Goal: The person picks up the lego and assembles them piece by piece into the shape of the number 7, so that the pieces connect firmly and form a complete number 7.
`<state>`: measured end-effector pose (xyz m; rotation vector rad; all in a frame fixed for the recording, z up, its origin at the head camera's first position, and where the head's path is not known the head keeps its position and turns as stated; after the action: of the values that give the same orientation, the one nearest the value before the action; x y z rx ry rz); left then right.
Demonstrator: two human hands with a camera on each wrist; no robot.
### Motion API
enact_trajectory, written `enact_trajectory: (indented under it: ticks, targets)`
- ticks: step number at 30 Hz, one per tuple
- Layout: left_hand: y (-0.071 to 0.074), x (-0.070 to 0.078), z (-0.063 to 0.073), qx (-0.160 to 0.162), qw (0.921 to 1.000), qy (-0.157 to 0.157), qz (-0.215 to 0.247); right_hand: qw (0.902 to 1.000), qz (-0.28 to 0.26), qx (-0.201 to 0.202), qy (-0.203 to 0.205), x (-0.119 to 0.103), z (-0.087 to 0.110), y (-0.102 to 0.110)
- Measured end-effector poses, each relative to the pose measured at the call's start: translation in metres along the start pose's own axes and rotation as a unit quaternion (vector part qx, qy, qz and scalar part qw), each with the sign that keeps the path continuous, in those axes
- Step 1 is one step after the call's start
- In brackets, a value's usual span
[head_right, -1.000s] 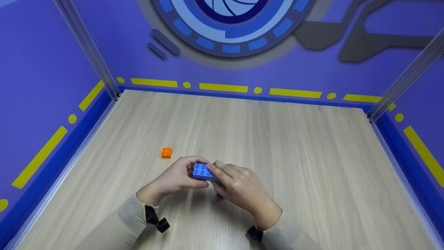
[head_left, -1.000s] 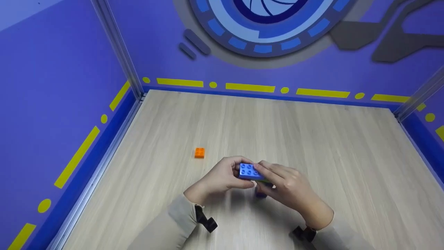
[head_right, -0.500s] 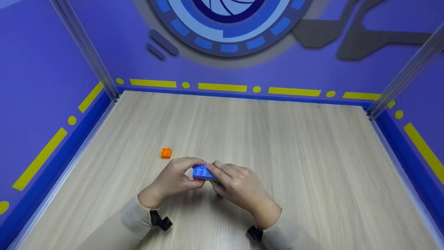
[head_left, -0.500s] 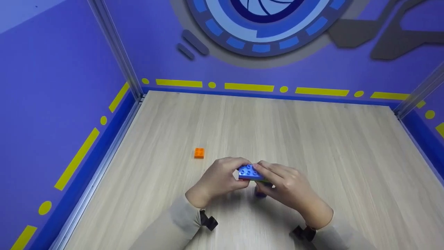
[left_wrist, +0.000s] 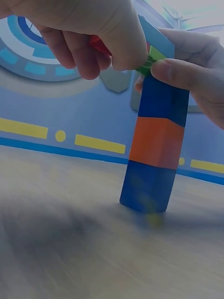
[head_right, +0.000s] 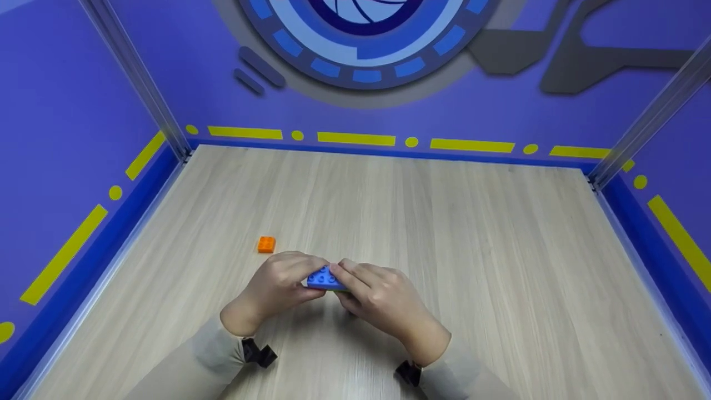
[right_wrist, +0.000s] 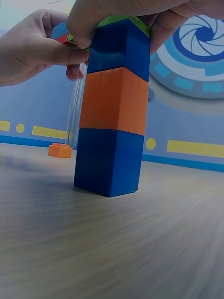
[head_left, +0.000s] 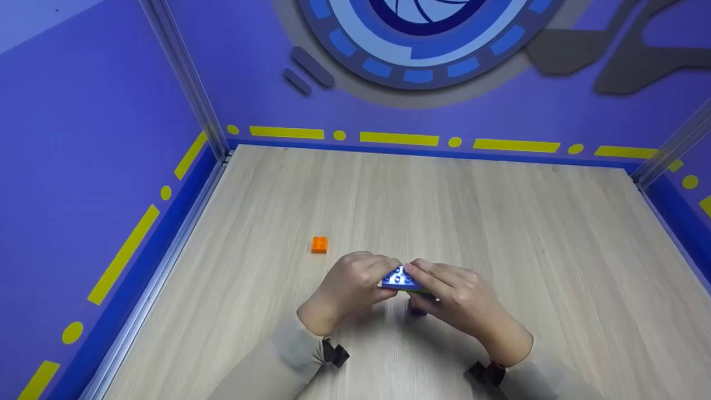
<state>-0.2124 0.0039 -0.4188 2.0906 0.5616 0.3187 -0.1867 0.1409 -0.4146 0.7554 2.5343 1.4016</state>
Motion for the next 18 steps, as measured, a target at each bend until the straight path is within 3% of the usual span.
enact_trajectory:
  ticks: [8,11,13,15,16,18]
  targets:
    - [0.002,0.001,0.000,0.008,0.9991,-0.007,-0.042,0.9999,-0.007,-0.006,-0.008,0.002,-0.002,-0.002]
    - [0.001,-0.002,0.000,-0.006,0.9994,0.004,-0.035,0.9981,-0.054,-0.003,-0.030,0.009,0.000,-0.005]
    - [-0.002,-0.004,0.000,-0.022,0.9994,0.014,-0.023,0.9899,-0.124,-0.007,-0.069,0.018,0.003,-0.010]
    - [-0.004,-0.006,-0.001,-0.042,0.9988,0.025,-0.007,0.9673,-0.219,-0.013,-0.127,0.030,0.010,-0.019]
    - [-0.006,-0.007,-0.001,-0.052,0.9982,0.030,0.002,0.9485,-0.270,-0.018,-0.164,0.037,0.015,-0.026]
    - [-0.009,-0.008,-0.001,-0.071,0.9966,0.039,0.019,0.8987,-0.365,-0.028,-0.242,0.048,0.030,-0.041]
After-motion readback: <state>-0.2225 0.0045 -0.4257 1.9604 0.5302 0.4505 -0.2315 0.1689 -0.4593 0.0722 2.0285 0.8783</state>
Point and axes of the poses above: each hand's wrist, its own z-axis away from the middle knuckle, its own y-axis out of the back of the hand, x = y × z, the point moved 10 cm from there along -z, towards the middle knuckle, and after that the axes turned 14 degrees about -x, right-handed, at the moved point
